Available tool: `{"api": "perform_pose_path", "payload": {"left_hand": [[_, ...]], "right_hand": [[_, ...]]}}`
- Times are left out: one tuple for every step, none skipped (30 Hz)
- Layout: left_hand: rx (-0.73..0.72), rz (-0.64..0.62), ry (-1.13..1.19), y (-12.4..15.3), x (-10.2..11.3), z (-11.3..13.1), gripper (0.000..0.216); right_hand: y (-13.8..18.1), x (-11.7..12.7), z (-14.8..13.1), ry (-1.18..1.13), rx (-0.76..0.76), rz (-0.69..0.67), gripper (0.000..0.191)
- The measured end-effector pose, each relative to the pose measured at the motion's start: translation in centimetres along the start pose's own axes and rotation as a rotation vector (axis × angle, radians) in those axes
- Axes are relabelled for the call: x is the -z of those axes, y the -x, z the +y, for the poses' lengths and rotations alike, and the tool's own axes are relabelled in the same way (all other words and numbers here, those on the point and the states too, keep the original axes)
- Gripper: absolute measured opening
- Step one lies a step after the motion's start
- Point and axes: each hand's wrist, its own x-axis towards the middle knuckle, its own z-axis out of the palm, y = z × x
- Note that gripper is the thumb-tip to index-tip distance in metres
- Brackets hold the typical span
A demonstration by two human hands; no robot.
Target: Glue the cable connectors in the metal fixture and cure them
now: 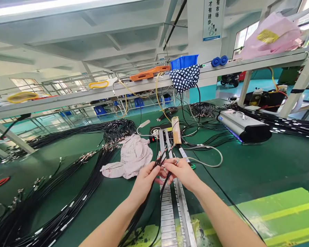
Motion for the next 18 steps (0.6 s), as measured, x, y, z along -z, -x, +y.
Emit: {"api": "perform_pose_path", "payload": {"left_hand": [[0.005,-0.007,-0.013,-0.1,0.1,0.0,0.029],[0.017,-0.021,-0.031,-0.2,0.2,0.0,0.029],[0.034,-0.036,-0.053,-0.3,0.2,0.1,0.029],[0.051,-0.052,-0.077,-0.3,0.2,0.1,0.03],[0.063,-0.063,-0.098,-0.2,0.2,0.1,0.03],[0.072,-0.07,-0.111,-0.2,0.1,0.1,0.031],[0.083,-0.075,-0.113,-0.1,0.1,0.1,0.031],[0.091,-0.076,-0.101,-0.1,0.0,0.2,0.032],[0.092,-0.064,-0.081,-0.1,-0.1,0.2,0.034],[0.085,-0.043,-0.053,0.0,-0.1,0.2,0.035],[0.074,-0.02,-0.022,0.0,-0.1,0.2,0.036],[0.064,-0.006,0.008,-0.1,-0.2,0.3,0.037],[0.06,-0.006,0.037,-0.1,-0.2,0.3,0.038],[0.069,-0.028,0.067,-0.1,-0.2,0.2,0.038],[0.091,-0.071,0.096,0.0,-0.2,0.2,0.04],[0.118,-0.127,0.121,0.0,-0.3,0.2,0.042],[0.14,-0.18,0.136,0.0,-0.3,0.2,0.043],[0.15,-0.223,0.145,0.1,-0.3,0.3,0.044]], "right_hand": [[0.0,0.1,-0.1,-0.004,0.008,0.013,0.034],[0.0,0.2,-0.2,-0.013,0.025,0.04,0.034],[-0.1,0.5,-0.3,-0.026,0.049,0.077,0.034],[-0.1,0.7,-0.5,-0.038,0.076,0.118,0.033],[-0.2,1.0,-0.7,-0.047,0.102,0.156,0.033],[-0.2,1.2,-0.8,-0.05,0.125,0.191,0.033],[-0.2,1.4,-1.0,-0.047,0.143,0.22,0.032],[-0.3,1.6,-1.0,-0.04,0.155,0.242,0.031],[-0.3,1.6,-1.0,-0.031,0.162,0.256,0.03],[-0.4,1.7,-1.0,-0.023,0.162,0.264,0.031],[-0.4,1.7,-0.9,-0.017,0.156,0.262,0.031],[-0.4,1.6,-0.7,-0.012,0.144,0.252,0.032],[-0.5,1.5,-0.6,-0.009,0.13,0.235,0.033],[-0.5,1.4,-0.5,-0.007,0.117,0.214,0.033],[-0.4,1.3,-0.4,-0.005,0.109,0.193,0.033],[-0.4,1.2,-0.3,-0.003,0.105,0.175,0.032],[-0.4,1.1,-0.3,-0.002,0.103,0.158,0.032],[-0.3,1.1,-0.3,-0.001,0.101,0.143,0.031]]}}
